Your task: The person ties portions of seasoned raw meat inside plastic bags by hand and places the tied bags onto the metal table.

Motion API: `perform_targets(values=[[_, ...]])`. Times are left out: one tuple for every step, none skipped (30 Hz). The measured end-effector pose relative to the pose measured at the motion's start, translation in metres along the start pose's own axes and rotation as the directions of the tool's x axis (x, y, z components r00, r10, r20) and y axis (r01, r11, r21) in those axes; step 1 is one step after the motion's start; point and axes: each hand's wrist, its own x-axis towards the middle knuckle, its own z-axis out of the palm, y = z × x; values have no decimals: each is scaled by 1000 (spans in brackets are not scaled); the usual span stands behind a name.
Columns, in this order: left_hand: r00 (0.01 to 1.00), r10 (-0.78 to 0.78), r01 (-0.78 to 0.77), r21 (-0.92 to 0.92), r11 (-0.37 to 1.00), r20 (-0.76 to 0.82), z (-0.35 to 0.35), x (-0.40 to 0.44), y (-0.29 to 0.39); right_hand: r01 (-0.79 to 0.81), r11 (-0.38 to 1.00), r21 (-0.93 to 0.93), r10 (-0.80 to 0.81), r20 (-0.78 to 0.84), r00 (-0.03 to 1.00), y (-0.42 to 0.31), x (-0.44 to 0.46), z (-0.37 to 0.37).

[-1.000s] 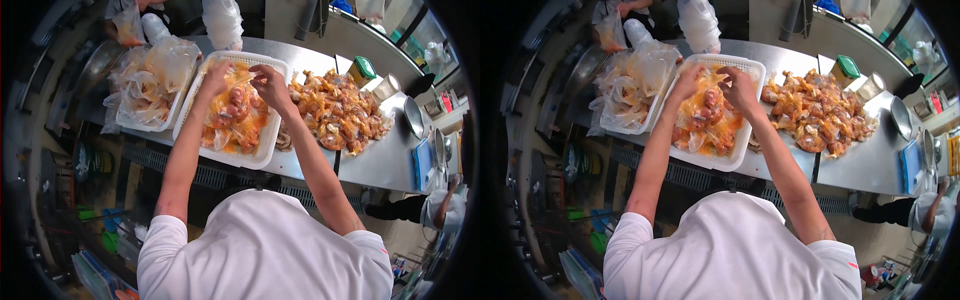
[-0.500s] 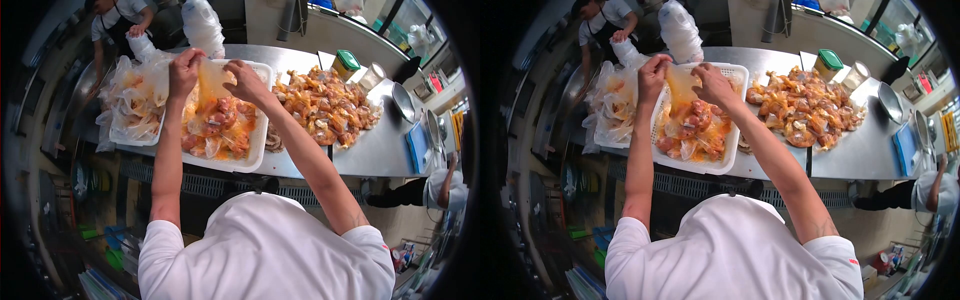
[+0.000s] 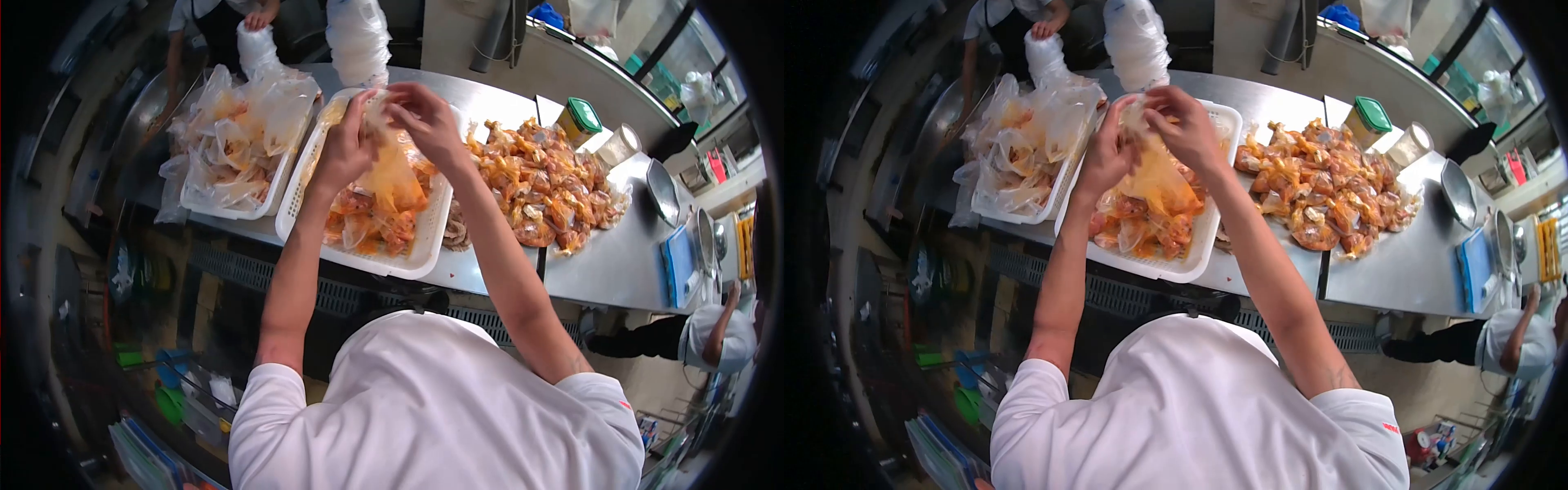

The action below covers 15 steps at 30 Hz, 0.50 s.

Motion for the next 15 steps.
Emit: perform_targets(values=[[971,-215,231,-173,957,104,-7,3,-1,75,992,-103,-79,-32,996,-2,-13,-4],[970,-228,239,-175,955,80,-9,6,0,153,967,-205,-166,-48,985,-6,-28,-5],[985,-157,170,-305,937,68,-6,12,5,175,959,-221,-176,16,984,10,-41,-9],[995,-85,100,-426,899,54,-2,15,11,176,961,-212,-172,37,984,25,-54,2],[992,-93,121,-501,857,81,1,19,20,145,985,-93,-139,71,988,37,-67,15],[992,-97,125,-499,858,81,-1,21,25,126,991,-35,-123,81,989,50,-72,21],[993,-83,114,-519,847,83,-2,25,29,106,994,23,-107,92,990,65,-77,26],[994,-66,103,-541,835,89,-1,30,31,-102,992,69,88,177,980,78,-78,27],[996,-85,64,-526,848,-17,-3,34,26,-307,946,100,272,267,925,86,-78,28],[976,-192,111,-526,843,-102,-10,37,22,-308,945,106,273,257,927,77,-77,31],[977,-150,36,-585,810,-149,-18,39,3,-340,937,80,324,162,932,68,-74,32],[973,-111,-43,-638,769,-200,-26,40,-17,-372,926,55,369,64,927,61,-71,31],[969,-117,-68,-694,717,-217,-32,32,-11,-371,927,60,369,51,928,66,-69,24],[966,-124,-91,-746,660,-228,-37,18,-4,-360,918,164,349,92,933,71,-66,16],[971,-122,-51,-682,729,-203,-33,5,-13,-347,899,267,323,130,937,74,-66,10]])
